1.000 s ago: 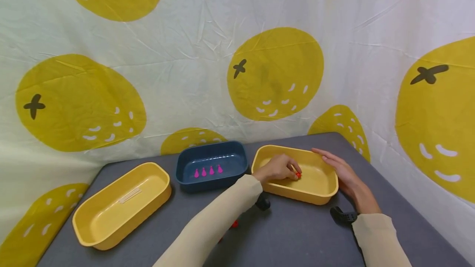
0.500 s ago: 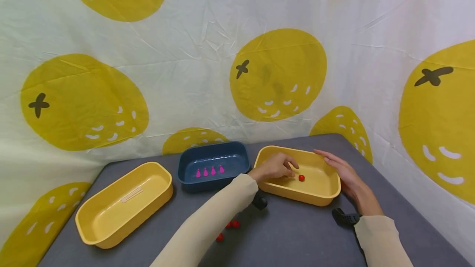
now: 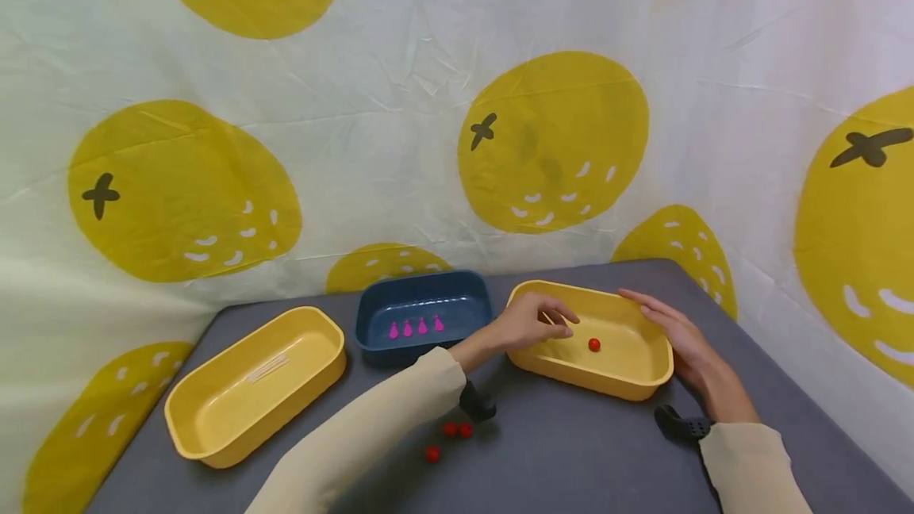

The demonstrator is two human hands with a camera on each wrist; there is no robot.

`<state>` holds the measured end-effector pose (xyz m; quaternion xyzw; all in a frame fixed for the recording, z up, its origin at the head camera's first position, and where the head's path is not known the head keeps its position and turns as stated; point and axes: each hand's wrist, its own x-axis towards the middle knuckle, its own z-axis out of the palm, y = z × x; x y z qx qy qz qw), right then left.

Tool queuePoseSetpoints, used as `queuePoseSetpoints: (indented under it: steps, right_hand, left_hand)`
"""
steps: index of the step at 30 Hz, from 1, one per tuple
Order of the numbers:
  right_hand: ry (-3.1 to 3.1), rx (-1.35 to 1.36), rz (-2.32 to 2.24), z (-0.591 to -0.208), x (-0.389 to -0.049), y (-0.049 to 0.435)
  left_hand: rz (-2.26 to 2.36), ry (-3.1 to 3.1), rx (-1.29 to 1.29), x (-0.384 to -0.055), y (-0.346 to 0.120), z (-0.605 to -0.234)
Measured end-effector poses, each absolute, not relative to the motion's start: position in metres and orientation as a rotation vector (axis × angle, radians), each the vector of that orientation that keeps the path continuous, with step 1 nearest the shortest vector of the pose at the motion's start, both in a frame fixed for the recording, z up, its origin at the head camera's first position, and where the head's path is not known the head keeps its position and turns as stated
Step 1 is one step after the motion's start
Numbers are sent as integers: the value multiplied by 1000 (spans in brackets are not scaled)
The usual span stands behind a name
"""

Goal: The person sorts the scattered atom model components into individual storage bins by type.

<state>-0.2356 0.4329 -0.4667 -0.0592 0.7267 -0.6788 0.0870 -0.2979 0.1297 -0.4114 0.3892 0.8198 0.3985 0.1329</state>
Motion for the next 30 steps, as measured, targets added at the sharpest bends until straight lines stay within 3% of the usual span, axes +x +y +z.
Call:
queuePoseSetpoints:
  steps: [19, 30]
  right_hand:
    - [2057, -220, -2109, -467, -233, 437]
    - [2082, -209, -2085, -467, -238, 435]
  left_hand:
    - [1586, 2187, 1034, -264, 21, -405]
    - [1541, 2236, 921, -241, -45, -428]
